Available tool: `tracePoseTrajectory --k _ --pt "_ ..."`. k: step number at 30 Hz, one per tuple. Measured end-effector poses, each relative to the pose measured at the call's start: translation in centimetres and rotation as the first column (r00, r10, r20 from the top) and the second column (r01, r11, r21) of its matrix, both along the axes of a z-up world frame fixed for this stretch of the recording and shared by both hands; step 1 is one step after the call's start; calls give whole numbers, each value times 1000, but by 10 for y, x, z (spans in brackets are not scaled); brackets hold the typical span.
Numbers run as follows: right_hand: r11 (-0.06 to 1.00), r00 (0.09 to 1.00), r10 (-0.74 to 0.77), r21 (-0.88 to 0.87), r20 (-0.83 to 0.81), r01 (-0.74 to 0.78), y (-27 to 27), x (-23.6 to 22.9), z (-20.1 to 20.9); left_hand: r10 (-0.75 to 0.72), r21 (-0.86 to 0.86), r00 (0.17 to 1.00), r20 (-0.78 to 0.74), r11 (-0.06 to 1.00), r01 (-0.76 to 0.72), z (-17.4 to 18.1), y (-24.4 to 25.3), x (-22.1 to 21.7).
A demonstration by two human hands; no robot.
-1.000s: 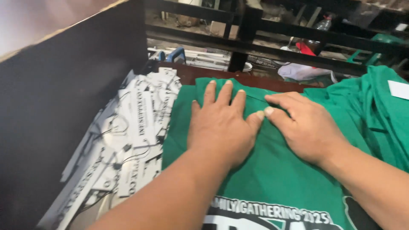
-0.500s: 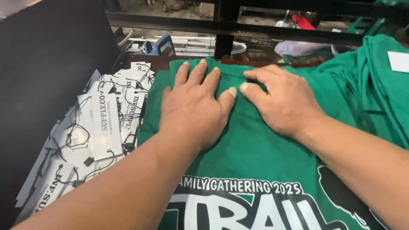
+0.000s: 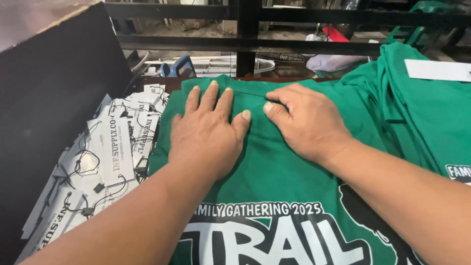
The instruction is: Attaching brand tags to a stack of t-shirts using manual plastic fasteners
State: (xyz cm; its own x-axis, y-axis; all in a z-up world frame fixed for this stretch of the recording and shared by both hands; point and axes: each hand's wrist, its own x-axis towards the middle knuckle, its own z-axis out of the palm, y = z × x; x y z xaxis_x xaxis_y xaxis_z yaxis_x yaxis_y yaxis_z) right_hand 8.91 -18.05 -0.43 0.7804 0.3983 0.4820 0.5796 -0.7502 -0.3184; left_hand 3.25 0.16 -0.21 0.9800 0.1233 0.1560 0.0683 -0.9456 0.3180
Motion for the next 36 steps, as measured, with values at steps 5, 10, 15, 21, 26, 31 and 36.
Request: tracePoseTrajectory --k 5,10,15,21,26,31,36 --pt "1000 986 17 -29 166 -13 -4 0 -9 -24 126 963 268 992 -11 -21 4 3" --pt "995 997 39 -93 70 -32 -1 -7 -4 11 36 987 160 999 -17 -17 6 -5" --pt "999 1000 14 -46 25 -13 -3 -9 -3 9 90 932 361 995 -45 -31 10 -12" --pt "1000 1000 -7 -11 -12 7 -4 -8 -1 157 43 807 569 975 -219 -30 50 -23" --pt "1000 1000 4 -14 9 -4 -3 -5 -3 473 63 869 143 872 -485 18 87 -71" --pt "1000 1000 -13 -24 -3 13 -3 -7 0 627 139 760 -171 779 -612 21 94 -90" --pt "1000 1000 -11 -23 -14 11 -4 -8 0 647 42 742 -178 758 -651 22 94 -91"
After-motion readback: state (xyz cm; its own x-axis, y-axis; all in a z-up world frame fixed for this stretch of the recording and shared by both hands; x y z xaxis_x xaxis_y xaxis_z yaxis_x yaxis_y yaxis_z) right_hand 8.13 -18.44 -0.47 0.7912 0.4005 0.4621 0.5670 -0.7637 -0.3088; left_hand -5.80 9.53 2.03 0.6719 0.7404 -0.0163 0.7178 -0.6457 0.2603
